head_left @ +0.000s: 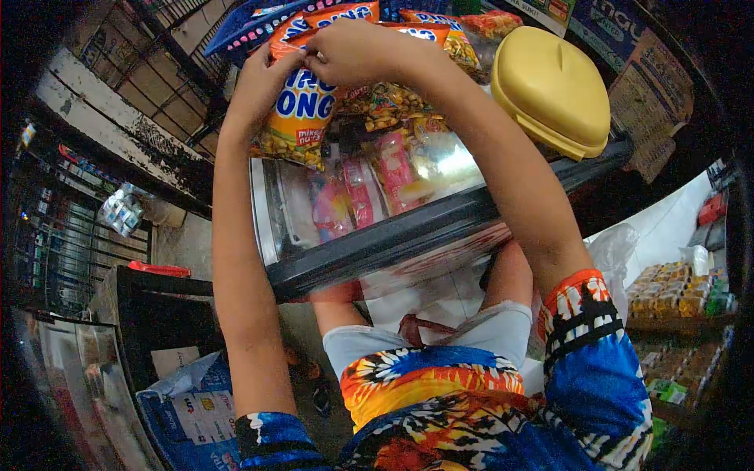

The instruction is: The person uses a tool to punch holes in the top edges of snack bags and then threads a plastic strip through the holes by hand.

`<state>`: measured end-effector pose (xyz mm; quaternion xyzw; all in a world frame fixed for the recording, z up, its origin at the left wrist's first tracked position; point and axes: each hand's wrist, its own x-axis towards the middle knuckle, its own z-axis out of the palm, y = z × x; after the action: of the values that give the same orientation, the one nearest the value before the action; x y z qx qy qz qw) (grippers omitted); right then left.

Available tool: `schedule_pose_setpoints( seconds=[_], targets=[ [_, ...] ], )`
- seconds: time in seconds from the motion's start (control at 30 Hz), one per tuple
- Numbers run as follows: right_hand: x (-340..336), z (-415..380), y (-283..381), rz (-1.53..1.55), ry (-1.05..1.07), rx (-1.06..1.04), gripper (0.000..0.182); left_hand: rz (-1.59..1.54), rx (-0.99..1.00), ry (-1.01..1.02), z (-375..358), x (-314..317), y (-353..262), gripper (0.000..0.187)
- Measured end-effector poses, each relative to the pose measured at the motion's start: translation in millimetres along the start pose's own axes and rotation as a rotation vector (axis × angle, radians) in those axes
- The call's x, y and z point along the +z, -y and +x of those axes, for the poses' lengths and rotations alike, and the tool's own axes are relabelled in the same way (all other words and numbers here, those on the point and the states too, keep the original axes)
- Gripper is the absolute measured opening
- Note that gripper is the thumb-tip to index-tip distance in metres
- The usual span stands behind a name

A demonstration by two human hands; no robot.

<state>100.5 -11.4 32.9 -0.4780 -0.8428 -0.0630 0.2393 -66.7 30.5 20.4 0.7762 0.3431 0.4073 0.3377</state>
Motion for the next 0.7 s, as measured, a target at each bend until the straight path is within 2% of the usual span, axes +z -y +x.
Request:
schedule_pose_setpoints(
  seconds=[0.13,0.3,0.5,0.7],
  targets=[
    [-4.1,-3.8,3.1,-0.022,-0.011,-0.025,0.031,0.038,0.052,0.007,-0.4,0.8,-3.5,0.038],
    [-4.3,-4.9,5.2,-0.041,-0.008,-0.017,0.031,0.028,-0.067,0.011,-0.1,0.7,-1.6,0.037],
    [-7.1,-7.4,7.8,-0.054,0.014,-0.014,0.031,0.063,0.011,-0.001,-4.2,4.6,-6.9,0.036],
    [-2.8,-6.8,5.6,-0.037,0.019,0.005,0.031,0.013,-0.046,0.012,-7.5,8.4,-13.2,0.034]
  ],
)
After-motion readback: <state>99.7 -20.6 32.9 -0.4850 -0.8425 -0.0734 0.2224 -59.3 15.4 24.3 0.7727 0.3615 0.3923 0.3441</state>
